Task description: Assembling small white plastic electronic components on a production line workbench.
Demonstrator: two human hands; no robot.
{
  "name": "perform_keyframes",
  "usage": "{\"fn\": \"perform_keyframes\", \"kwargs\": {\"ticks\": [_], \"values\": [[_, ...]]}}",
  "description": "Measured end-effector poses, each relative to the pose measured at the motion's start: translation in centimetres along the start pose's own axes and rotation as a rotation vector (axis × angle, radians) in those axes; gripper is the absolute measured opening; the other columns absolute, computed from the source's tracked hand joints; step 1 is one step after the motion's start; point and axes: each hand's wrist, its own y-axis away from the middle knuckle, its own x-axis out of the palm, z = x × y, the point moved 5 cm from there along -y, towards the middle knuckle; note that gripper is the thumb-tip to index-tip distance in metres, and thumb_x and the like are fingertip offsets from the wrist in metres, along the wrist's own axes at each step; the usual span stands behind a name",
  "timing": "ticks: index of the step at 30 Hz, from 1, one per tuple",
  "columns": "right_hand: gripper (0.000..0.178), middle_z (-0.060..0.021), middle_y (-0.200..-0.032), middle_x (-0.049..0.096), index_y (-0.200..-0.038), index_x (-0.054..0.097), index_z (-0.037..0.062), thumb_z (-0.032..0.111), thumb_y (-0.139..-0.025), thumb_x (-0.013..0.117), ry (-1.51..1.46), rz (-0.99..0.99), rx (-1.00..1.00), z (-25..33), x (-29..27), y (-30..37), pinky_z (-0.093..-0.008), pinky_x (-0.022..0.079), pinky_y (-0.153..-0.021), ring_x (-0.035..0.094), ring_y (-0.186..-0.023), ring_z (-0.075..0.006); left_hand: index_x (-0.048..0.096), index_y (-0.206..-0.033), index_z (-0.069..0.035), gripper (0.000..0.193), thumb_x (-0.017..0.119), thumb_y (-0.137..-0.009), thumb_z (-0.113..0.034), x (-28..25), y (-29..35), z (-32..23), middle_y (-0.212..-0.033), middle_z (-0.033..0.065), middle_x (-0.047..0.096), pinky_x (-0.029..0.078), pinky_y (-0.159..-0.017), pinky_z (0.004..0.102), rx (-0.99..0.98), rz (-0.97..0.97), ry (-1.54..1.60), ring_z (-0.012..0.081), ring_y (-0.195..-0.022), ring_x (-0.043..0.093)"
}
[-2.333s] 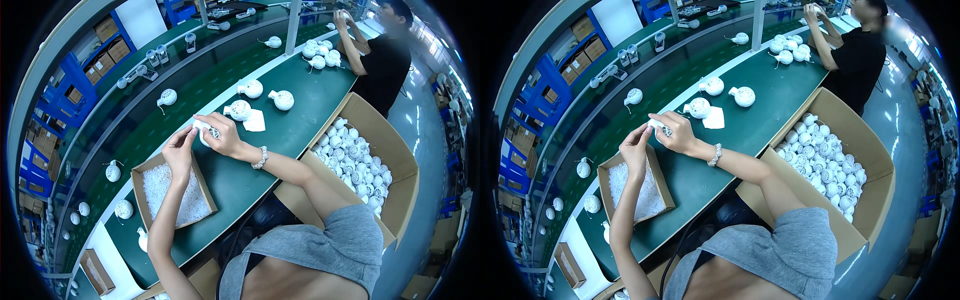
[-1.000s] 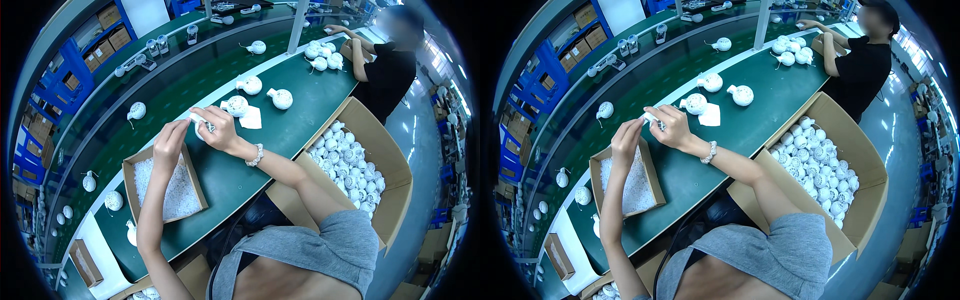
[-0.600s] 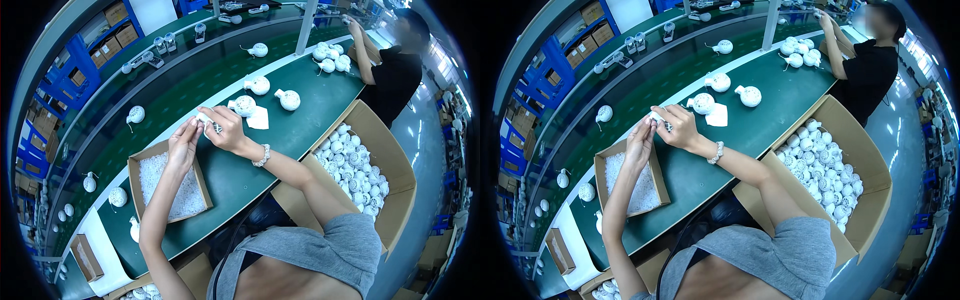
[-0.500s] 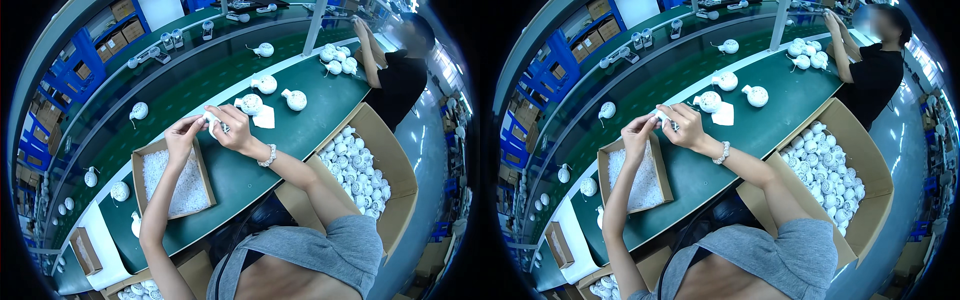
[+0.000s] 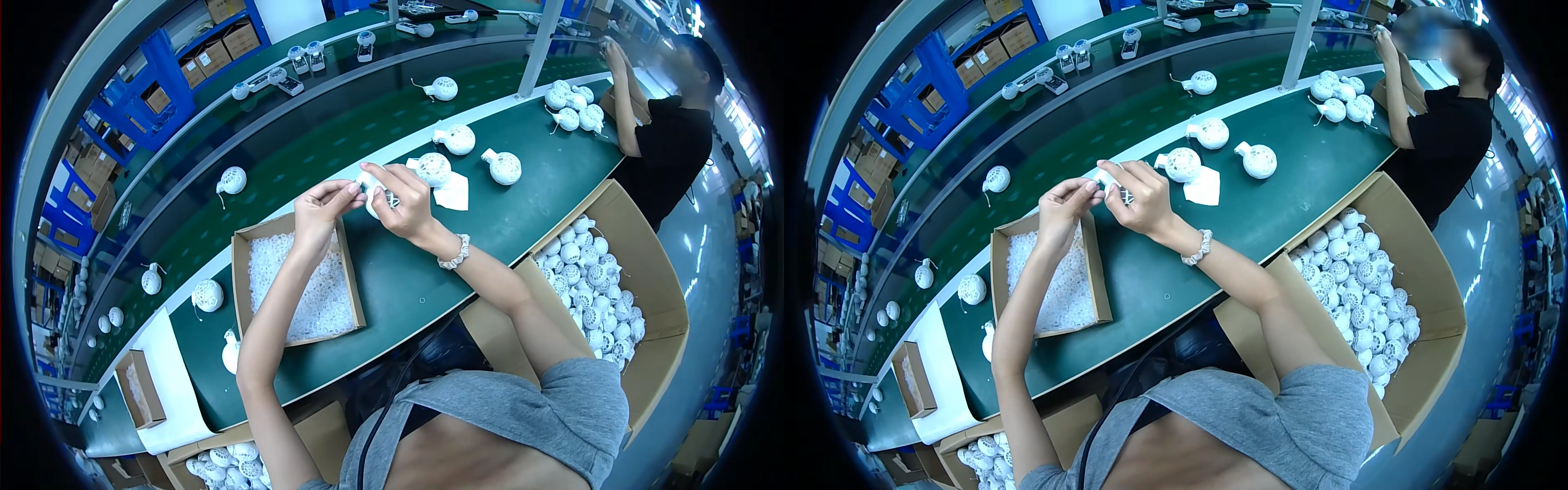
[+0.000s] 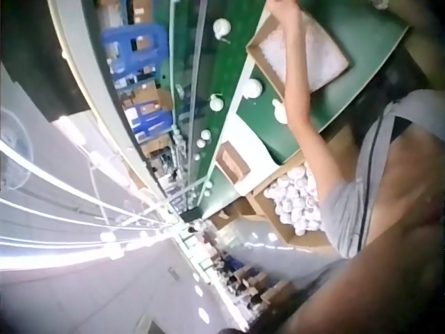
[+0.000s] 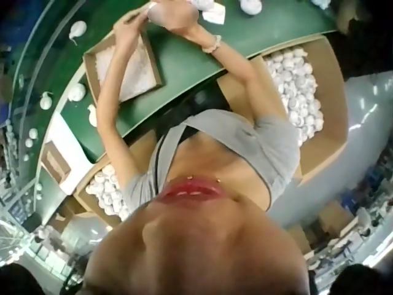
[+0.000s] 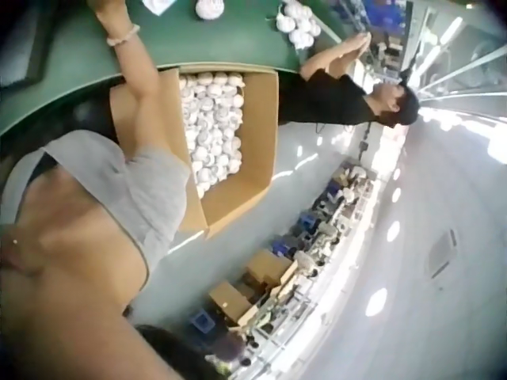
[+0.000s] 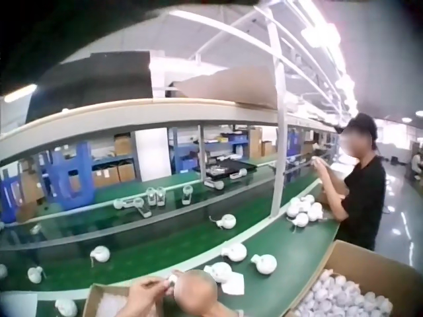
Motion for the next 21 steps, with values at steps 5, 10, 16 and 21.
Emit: {"fn": "perform_keyframes", "kwargs": {"ticks": [5,10,16,21], "values": [[0.032,-0.0136,-0.082,0.066,-0.099,0.066,-0.0011,0.004,-0.069,0.056,-0.002,-0.016,0.032,-0.3,-0.4,0.0,-0.0287,0.049,-0.056,0.058,-0.064,-0.0228,0.068,-0.098,-0.002,0.018,0.07,-0.08,-0.002,1.0,0.5,1.2,-0.08,0.0065,0.068,0.052,-0.058,0.0255,-0.15,-0.134,0.309,0.0127,-0.065,0.06],[0.032,-0.0129,-0.082,0.066,-0.098,0.067,-0.001,0.004,-0.069,0.056,-0.022,0.008,0.095,-0.9,-0.5,0.2,-0.0279,0.049,-0.055,0.058,-0.063,-0.0222,0.068,-0.095,0.001,0.013,0.067,-0.083,-0.003,0.6,0.3,-1.8,-0.083,0.0083,0.067,0.054,-0.07,0.0208,0.382,-0.076,-0.508,0.0151,-0.079,0.065],[0.035,-0.0142,-0.083,0.067,-0.1,0.067,-0.0011,0.004,-0.068,0.054,-0.099,0.069,0.016,-1.1,-0.3,-0.2,-0.0283,0.047,-0.056,0.057,-0.062,-0.022,0.07,-0.092,-0.001,0.012,0.069,-0.08,-0.004,-0.1,-0.1,-2.4,-0.082,0.0074,0.067,0.052,-0.064,0.0222,0.429,-0.055,-0.567,0.0122,-0.074,0.063],[0.034,-0.0136,-0.084,0.067,-0.098,0.067,-0.0012,0.004,-0.067,0.054,-0.098,0.054,0.031,-1.0,-0.8,-0.6,-0.0277,0.047,-0.055,0.057,-0.062,-0.0211,0.07,-0.09,0.0,0.011,0.07,-0.08,-0.006,0.6,-0.3,-0.7,-0.081,0.0076,0.067,0.052,-0.063,0.0231,0.07,-0.084,-0.122,0.0118,-0.074,0.063]]}}
